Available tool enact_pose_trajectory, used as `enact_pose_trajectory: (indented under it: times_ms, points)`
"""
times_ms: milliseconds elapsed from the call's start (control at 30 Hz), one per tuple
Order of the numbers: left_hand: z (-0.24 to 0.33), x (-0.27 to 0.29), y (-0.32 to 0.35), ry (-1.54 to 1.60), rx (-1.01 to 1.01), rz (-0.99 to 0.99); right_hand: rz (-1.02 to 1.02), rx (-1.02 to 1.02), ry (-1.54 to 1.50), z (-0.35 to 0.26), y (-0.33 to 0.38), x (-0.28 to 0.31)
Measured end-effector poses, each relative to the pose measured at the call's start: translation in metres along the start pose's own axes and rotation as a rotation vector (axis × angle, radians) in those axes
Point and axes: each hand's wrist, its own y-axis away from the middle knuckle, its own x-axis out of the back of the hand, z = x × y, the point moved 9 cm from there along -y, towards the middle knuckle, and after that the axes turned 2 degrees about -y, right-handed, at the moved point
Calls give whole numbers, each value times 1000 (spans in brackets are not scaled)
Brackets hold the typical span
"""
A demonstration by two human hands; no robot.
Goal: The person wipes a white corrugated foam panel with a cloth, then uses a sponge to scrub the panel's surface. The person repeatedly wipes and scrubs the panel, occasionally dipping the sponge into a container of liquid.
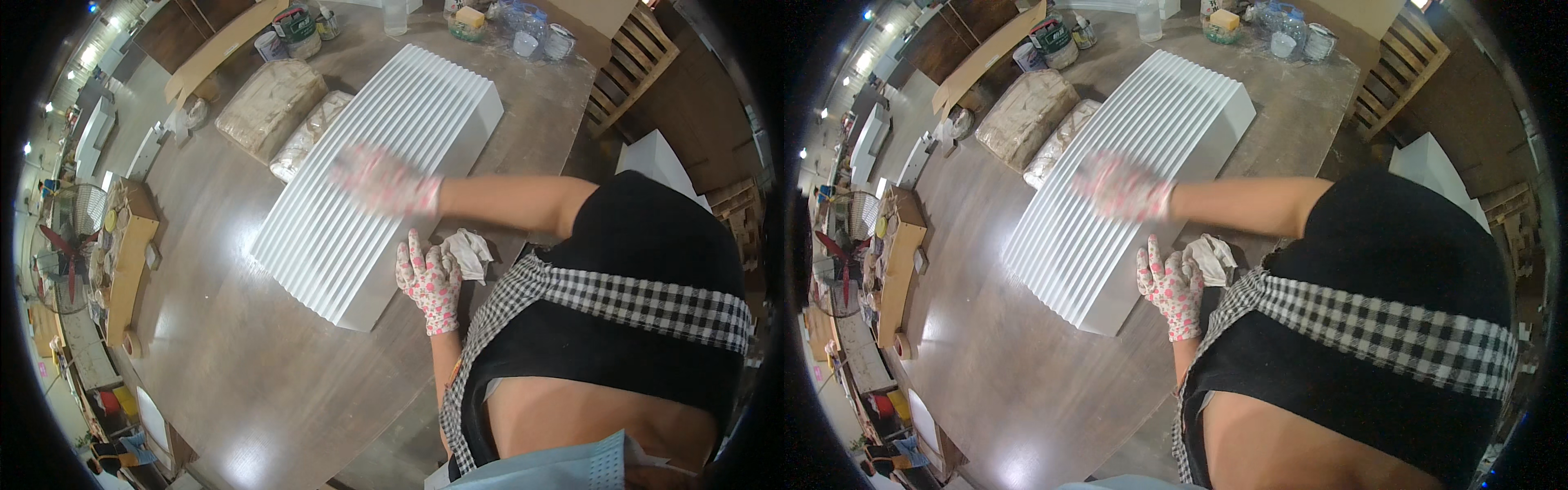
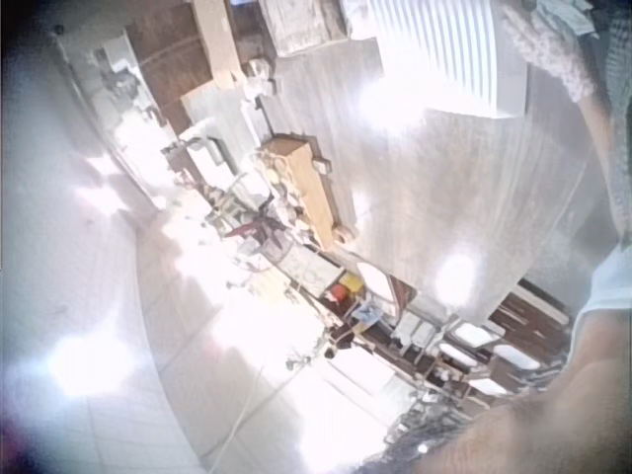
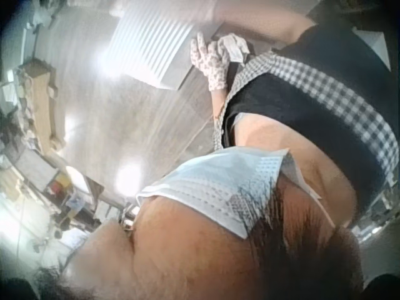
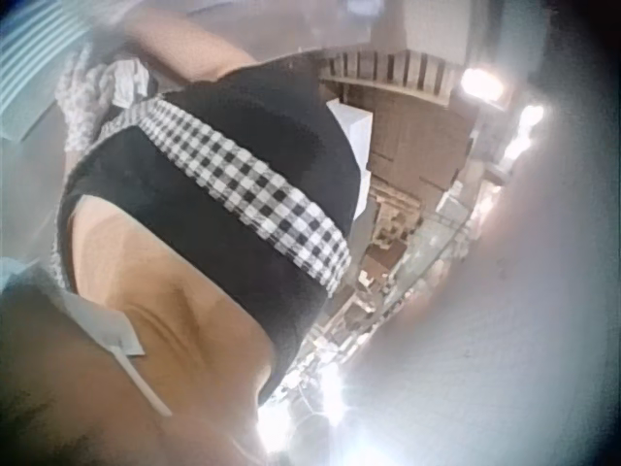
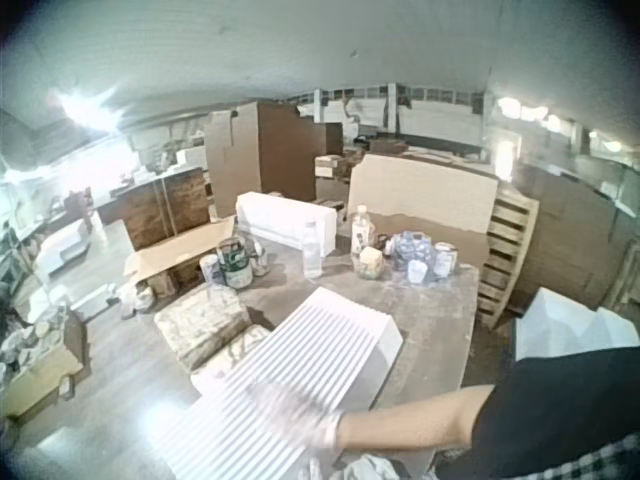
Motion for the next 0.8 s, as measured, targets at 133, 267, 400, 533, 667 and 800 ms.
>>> enact_pose_trajectory:
  times_ms: [133,267,400,533,667,800]
  points:
    - [8,2,-1,-276,-131,101,290,745,-535,-174,15,23]
    - [1,1,-3,21,7,16,265,318,64,-30,-4,-1]
    - [7,12,-5,24,10,27,3,-461,-108,161,-18,-19]
    - [9,13,-7,-14,-25,33,506,118,-6,-58,-60,-9]
    - [3,0,-6,68,17,-70,252,532,-375,-159,-60,-60]
    - [8,9,-6,-25,-25,45,208,71,272,84,-52,-39]
